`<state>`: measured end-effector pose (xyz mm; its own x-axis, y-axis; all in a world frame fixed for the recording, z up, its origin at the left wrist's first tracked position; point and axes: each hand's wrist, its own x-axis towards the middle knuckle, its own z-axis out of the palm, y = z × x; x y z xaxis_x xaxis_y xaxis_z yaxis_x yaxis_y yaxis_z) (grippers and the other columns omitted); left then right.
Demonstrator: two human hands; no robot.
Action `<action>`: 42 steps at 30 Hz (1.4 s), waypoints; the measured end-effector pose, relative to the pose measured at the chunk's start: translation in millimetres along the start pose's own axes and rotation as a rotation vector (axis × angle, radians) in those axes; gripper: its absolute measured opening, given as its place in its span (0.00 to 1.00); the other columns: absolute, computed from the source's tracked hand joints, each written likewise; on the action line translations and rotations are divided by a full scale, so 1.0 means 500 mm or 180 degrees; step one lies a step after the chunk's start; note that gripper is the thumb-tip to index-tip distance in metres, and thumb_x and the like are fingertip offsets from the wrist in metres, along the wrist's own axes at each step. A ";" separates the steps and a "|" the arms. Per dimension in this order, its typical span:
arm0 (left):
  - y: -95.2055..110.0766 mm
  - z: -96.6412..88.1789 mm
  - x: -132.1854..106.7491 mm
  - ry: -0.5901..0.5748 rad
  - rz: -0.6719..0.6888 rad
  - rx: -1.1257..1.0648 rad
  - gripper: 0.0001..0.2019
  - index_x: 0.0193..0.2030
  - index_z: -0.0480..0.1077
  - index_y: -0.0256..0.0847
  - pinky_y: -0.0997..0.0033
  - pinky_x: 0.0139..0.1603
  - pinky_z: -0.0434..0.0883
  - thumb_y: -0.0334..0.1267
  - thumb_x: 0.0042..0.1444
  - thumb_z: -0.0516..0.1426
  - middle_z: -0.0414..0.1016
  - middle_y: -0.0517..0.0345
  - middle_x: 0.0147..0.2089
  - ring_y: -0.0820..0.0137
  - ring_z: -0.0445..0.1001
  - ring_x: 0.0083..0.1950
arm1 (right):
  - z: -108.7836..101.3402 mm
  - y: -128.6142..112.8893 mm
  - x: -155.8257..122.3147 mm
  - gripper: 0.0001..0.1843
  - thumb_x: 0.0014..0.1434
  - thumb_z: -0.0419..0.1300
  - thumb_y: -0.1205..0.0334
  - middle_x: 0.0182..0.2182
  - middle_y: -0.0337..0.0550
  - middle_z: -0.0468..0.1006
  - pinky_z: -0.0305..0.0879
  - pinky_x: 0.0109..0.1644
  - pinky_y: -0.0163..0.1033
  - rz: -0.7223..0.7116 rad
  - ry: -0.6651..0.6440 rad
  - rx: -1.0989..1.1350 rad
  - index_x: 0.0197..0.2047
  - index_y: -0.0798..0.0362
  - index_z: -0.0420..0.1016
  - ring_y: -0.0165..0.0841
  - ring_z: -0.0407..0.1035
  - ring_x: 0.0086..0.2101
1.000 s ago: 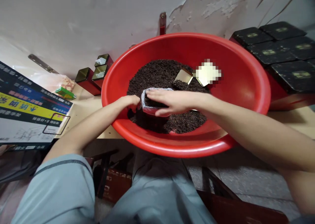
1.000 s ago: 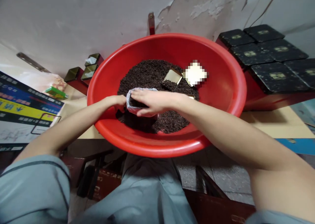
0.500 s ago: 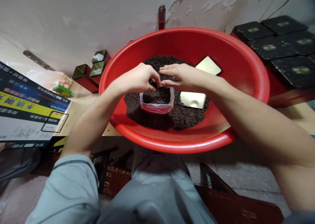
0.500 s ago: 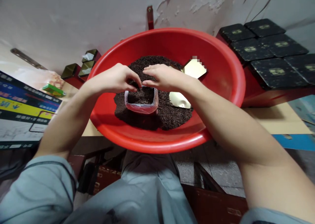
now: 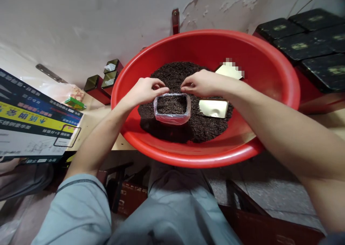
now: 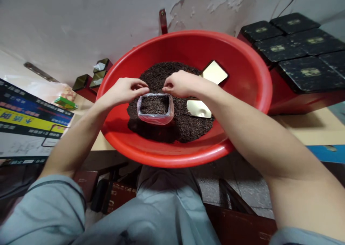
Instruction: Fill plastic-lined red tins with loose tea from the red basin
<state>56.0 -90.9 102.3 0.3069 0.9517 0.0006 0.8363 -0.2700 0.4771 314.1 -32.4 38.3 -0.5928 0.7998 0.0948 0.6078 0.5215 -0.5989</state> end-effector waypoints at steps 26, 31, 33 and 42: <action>-0.034 -0.010 -0.067 -0.0452 -0.0877 -0.1771 0.10 0.40 0.77 0.37 0.75 0.28 0.71 0.25 0.50 0.66 0.80 0.59 0.30 0.72 0.76 0.27 | 0.030 -0.059 -0.021 0.22 0.46 0.78 0.79 0.20 0.38 0.75 0.64 0.18 0.31 0.2059 -0.0301 0.2230 0.24 0.51 0.69 0.31 0.71 0.20; -0.028 -0.010 -0.063 0.0391 -0.0809 -0.1587 0.08 0.33 0.76 0.36 0.78 0.23 0.64 0.21 0.47 0.60 0.73 0.61 0.24 0.75 0.72 0.24 | 0.017 -0.061 -0.036 0.21 0.43 0.74 0.76 0.20 0.34 0.70 0.71 0.21 0.35 0.1739 0.1033 0.2550 0.25 0.48 0.66 0.31 0.70 0.22; -0.032 -0.018 -0.055 0.0636 -0.0775 -0.1599 0.08 0.36 0.77 0.36 0.78 0.25 0.67 0.24 0.50 0.60 0.75 0.59 0.26 0.72 0.76 0.27 | 0.016 -0.063 -0.046 0.20 0.42 0.71 0.76 0.23 0.33 0.69 0.73 0.24 0.36 0.1357 0.1692 0.2691 0.28 0.48 0.65 0.30 0.70 0.24; -0.112 -0.048 -0.076 0.0427 -0.0831 -0.1214 0.28 0.54 0.80 0.37 0.71 0.37 0.78 0.25 0.42 0.69 0.82 0.45 0.56 0.63 0.82 0.44 | 0.020 -0.025 -0.126 0.28 0.44 0.70 0.70 0.41 0.39 0.77 0.82 0.34 0.45 0.1138 0.1679 0.2693 0.49 0.45 0.72 0.34 0.76 0.35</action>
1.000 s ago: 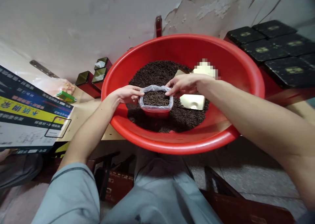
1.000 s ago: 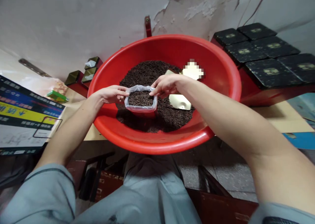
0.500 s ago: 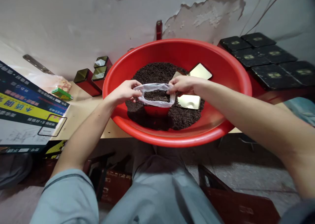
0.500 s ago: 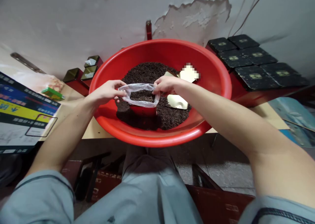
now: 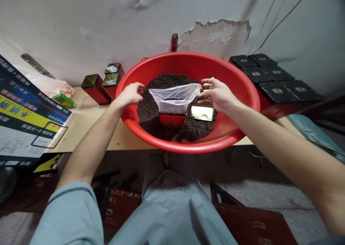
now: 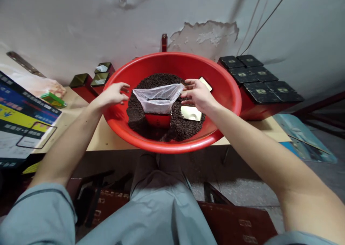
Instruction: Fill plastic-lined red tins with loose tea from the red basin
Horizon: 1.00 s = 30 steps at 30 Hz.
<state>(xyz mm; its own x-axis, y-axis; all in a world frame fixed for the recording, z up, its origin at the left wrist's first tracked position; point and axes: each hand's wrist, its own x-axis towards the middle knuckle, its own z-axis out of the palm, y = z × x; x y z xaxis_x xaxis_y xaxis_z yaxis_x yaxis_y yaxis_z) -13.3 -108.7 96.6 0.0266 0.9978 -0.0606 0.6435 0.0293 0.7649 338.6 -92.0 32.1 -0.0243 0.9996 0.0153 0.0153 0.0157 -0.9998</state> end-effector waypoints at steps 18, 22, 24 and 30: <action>0.046 0.138 0.033 -0.0277 0.1232 -0.0805 0.23 0.51 0.72 0.40 0.63 0.53 0.77 0.36 0.46 0.67 0.82 0.52 0.49 0.63 0.81 0.49 | 0.223 0.022 0.016 0.12 0.61 0.66 0.63 0.42 0.44 0.85 0.74 0.59 0.47 -0.1221 -0.0891 -0.0770 0.49 0.51 0.79 0.39 0.79 0.45; 0.015 0.137 0.033 -0.0691 0.1041 -0.0050 0.56 0.75 0.58 0.35 0.54 0.74 0.67 0.44 0.39 0.74 0.63 0.29 0.77 0.47 0.66 0.77 | 0.234 0.025 0.011 0.16 0.67 0.64 0.43 0.24 0.32 0.71 0.70 0.38 0.39 -0.0933 -0.0564 -0.0233 0.43 0.48 0.79 0.32 0.67 0.27; 0.005 0.153 0.031 -0.1189 0.0919 0.0553 0.66 0.79 0.54 0.33 0.52 0.79 0.60 0.51 0.34 0.76 0.51 0.25 0.83 0.40 0.56 0.83 | 0.246 0.024 0.007 0.26 0.64 0.64 0.32 0.19 0.29 0.62 0.64 0.31 0.37 -0.0762 -0.0392 -0.0061 0.35 0.47 0.76 0.30 0.60 0.23; 0.006 0.202 0.021 -0.1124 0.1143 0.1260 0.47 0.75 0.68 0.45 0.38 0.78 0.60 0.55 0.47 0.71 0.59 0.39 0.83 0.39 0.60 0.80 | 0.261 0.016 -0.002 0.32 0.59 0.65 0.25 0.17 0.30 0.61 0.61 0.28 0.36 -0.0768 -0.0092 -0.0088 0.27 0.47 0.68 0.29 0.60 0.23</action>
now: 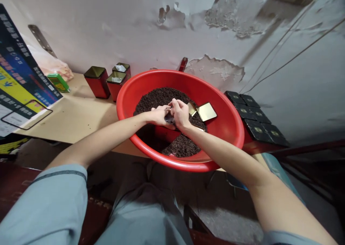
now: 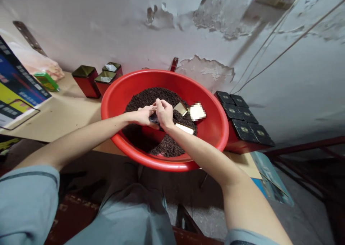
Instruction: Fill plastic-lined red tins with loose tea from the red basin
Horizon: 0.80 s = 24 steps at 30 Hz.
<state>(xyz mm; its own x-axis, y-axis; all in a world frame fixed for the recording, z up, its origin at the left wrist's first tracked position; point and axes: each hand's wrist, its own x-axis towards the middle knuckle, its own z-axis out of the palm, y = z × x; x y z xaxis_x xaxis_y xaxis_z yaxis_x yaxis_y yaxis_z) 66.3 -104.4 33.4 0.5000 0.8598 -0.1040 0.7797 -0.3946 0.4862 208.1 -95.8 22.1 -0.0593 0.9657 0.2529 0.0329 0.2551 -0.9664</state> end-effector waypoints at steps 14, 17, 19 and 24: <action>0.039 0.015 0.022 0.0264 0.0562 0.0830 0.21 0.67 0.76 0.51 0.23 0.80 0.43 0.48 0.75 0.51 0.73 0.45 0.76 0.47 0.61 0.79 | -0.029 -0.099 0.039 0.28 0.60 0.64 0.26 0.19 0.29 0.57 0.69 0.32 0.39 0.0003 -0.0232 0.0364 0.37 0.44 0.71 0.31 0.58 0.22; 0.050 0.012 0.020 0.0136 0.0456 0.0872 0.22 0.70 0.75 0.49 0.23 0.80 0.42 0.46 0.77 0.48 0.69 0.44 0.79 0.46 0.57 0.82 | -0.089 -0.147 0.027 0.29 0.59 0.68 0.32 0.42 0.43 0.77 0.76 0.48 0.45 -0.0897 -0.0644 -0.1208 0.53 0.43 0.78 0.37 0.74 0.41; 0.056 0.006 0.015 0.0021 0.0400 0.0923 0.23 0.71 0.74 0.46 0.22 0.80 0.43 0.43 0.77 0.49 0.64 0.39 0.81 0.44 0.54 0.84 | -0.122 -0.163 0.017 0.35 0.56 0.74 0.37 0.54 0.49 0.76 0.77 0.53 0.51 -0.1142 -0.1002 -0.2420 0.62 0.43 0.80 0.43 0.76 0.46; 0.055 -0.001 -0.002 0.0281 0.0648 0.0998 0.24 0.73 0.74 0.52 0.18 0.76 0.48 0.35 0.72 0.56 0.59 0.37 0.83 0.39 0.54 0.82 | -0.141 -0.136 0.006 0.32 0.54 0.77 0.58 0.53 0.54 0.77 0.77 0.59 0.55 -0.0953 -0.2111 -0.3655 0.63 0.46 0.82 0.51 0.78 0.50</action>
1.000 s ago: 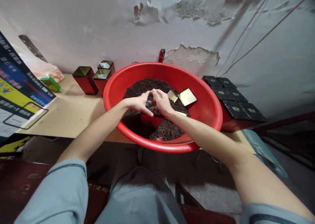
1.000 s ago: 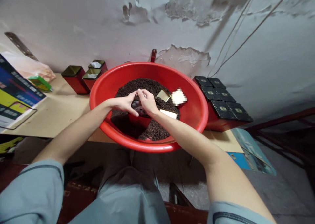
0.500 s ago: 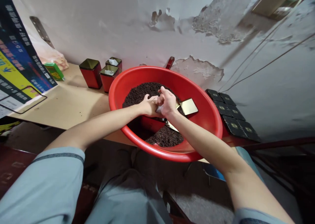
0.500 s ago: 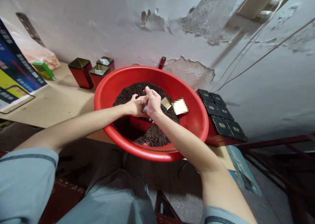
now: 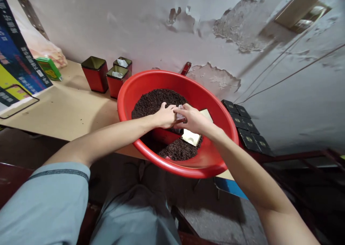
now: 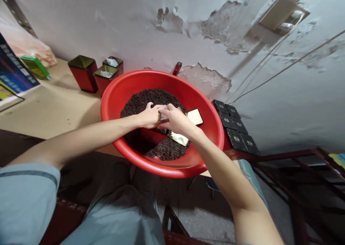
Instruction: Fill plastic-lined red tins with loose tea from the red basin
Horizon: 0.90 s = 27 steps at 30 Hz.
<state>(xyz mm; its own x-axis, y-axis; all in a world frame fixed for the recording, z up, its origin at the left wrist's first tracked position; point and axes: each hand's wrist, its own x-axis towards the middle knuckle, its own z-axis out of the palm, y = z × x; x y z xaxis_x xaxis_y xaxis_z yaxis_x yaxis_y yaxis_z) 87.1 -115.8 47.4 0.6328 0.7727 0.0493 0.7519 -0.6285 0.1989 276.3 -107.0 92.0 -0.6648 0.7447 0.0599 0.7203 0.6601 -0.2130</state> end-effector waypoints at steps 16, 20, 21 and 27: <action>-0.055 -0.035 -0.020 -0.0489 -0.0294 -0.0819 0.62 0.85 0.48 0.34 0.45 0.83 0.48 0.67 0.52 0.65 0.44 0.34 0.88 0.44 0.44 0.86 | 0.080 0.010 0.029 0.12 0.53 0.60 0.70 0.26 0.39 0.69 0.58 0.34 0.38 -0.0582 0.0856 0.0694 0.24 0.48 0.61 0.31 0.62 0.28; -0.045 -0.001 -0.002 -0.0241 -0.0266 -0.0903 0.45 0.71 0.70 0.44 0.44 0.72 0.59 0.63 0.50 0.67 0.70 0.42 0.75 0.41 0.63 0.76 | 0.049 -0.004 0.037 0.12 0.52 0.59 0.71 0.25 0.37 0.67 0.54 0.35 0.38 -0.0452 0.0495 0.0632 0.23 0.49 0.61 0.30 0.61 0.28; -0.040 0.008 0.004 -0.0136 -0.0330 -0.0912 0.41 0.68 0.73 0.43 0.44 0.70 0.60 0.62 0.50 0.68 0.73 0.43 0.71 0.41 0.65 0.73 | 0.044 -0.010 0.039 0.12 0.51 0.59 0.71 0.25 0.37 0.68 0.54 0.35 0.38 -0.0328 0.0428 0.0599 0.23 0.49 0.62 0.30 0.61 0.27; -0.019 0.027 0.018 0.0217 -0.0601 -0.0832 0.29 0.60 0.78 0.45 0.44 0.66 0.57 0.56 0.55 0.68 0.78 0.47 0.66 0.44 0.68 0.68 | 0.048 -0.038 0.043 0.06 0.47 0.61 0.71 0.26 0.37 0.78 0.60 0.36 0.38 0.0733 0.0656 0.0866 0.29 0.51 0.76 0.33 0.69 0.30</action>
<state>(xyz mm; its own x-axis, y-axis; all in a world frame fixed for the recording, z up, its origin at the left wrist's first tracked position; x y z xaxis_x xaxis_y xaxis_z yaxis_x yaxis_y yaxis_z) 88.1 -103.9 32.8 0.4663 0.8831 0.0512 0.7764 -0.4363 0.4548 243.3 -105.9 73.8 -0.4188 0.8922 0.1688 0.7486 0.4445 -0.4920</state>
